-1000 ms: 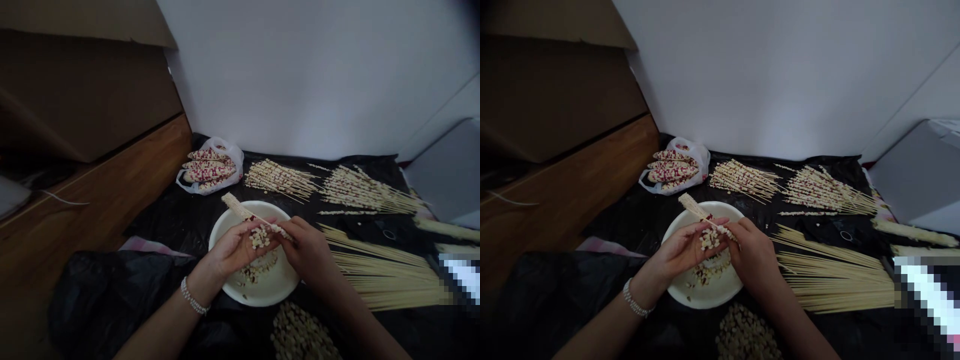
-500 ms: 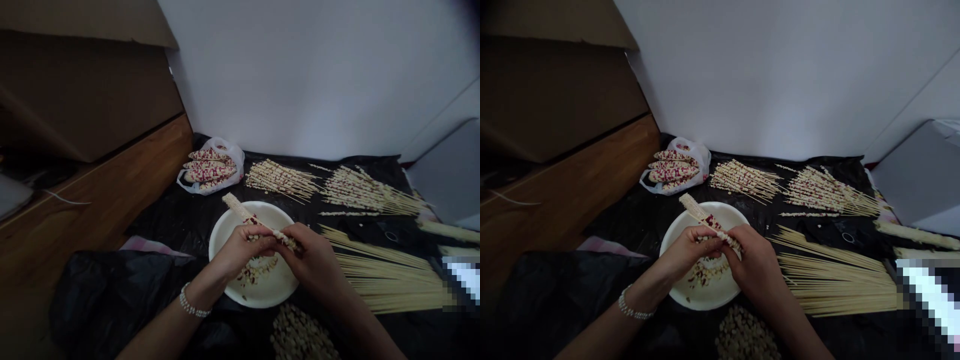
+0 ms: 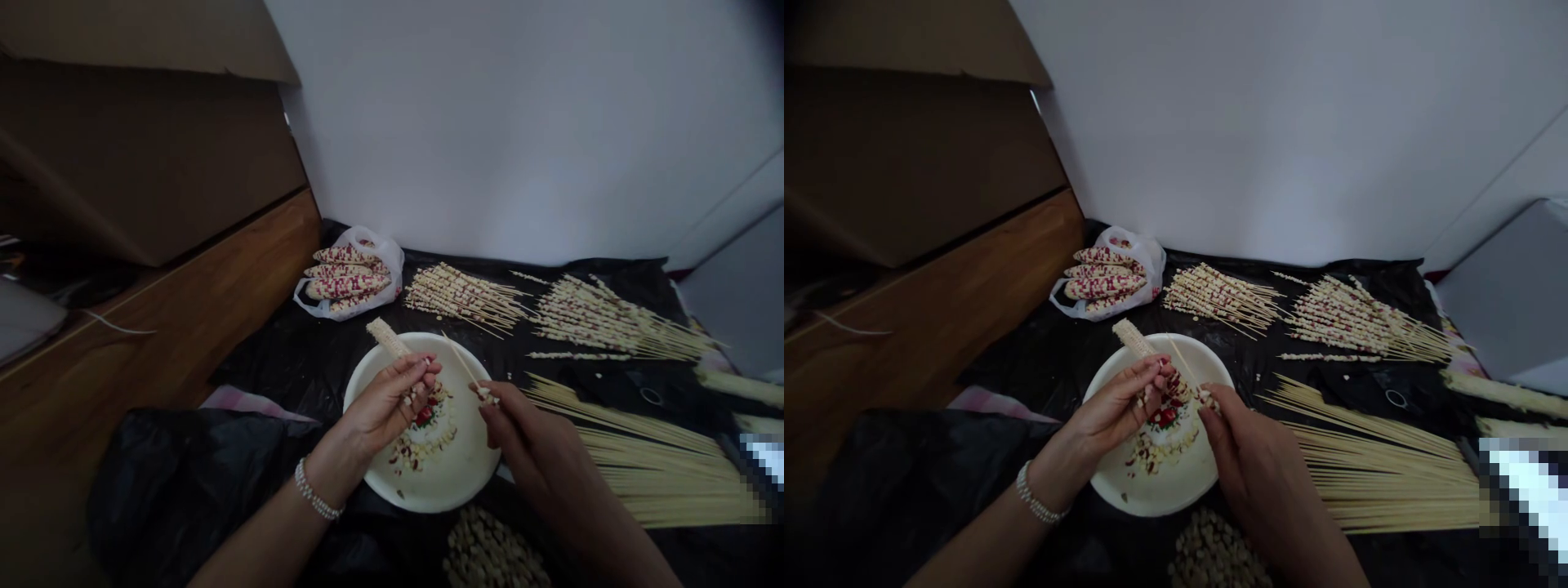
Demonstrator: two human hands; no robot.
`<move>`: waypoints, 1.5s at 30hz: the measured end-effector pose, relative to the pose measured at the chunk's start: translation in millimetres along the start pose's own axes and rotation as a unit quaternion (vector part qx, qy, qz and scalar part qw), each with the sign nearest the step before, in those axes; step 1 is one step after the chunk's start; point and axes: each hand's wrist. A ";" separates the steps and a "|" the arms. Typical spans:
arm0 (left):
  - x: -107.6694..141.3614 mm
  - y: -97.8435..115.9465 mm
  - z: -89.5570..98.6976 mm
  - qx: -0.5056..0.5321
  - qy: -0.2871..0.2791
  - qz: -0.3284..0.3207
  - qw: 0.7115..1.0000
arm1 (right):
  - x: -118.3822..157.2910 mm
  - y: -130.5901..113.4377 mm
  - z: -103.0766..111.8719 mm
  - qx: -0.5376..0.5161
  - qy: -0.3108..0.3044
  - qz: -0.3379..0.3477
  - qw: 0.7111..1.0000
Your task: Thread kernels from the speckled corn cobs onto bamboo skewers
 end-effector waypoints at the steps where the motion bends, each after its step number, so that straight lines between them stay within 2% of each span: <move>1: 0.3 -0.2 -0.5 -0.005 0.008 -0.008 1.000 | -0.4 -2.3 1.6 -0.044 -0.016 -0.009 0.999; 5: 0.3 -0.8 -1.7 -0.010 0.032 -0.043 0.999 | -1.0 -11.1 1.4 -0.226 -0.076 -0.068 0.969; 9: -3.2 -1.0 1.3 -0.031 0.049 -0.077 0.995 | 0.3 -11.4 -11.8 -0.294 -0.080 -0.110 0.946; 14: -6.3 -0.8 4.2 -0.032 0.061 -0.108 0.992 | -0.3 -4.6 -22.4 -0.300 -0.070 -0.116 0.944; 25: -5.5 -2.8 4.2 -0.035 0.053 -0.138 0.988 | -2.8 -7.5 -20.6 -0.320 -0.064 -0.136 0.935; 45: -3.9 -2.2 2.8 -0.046 0.080 -0.136 0.986 | 0.5 -3.7 -31.7 -0.312 -0.050 -0.116 0.942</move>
Point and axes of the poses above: each hand's wrist, its own x-axis away from the middle knuckle, its own z-axis out of the back of the hand, y = z × x, and after that the axes turned 13 degrees about z, right-handed
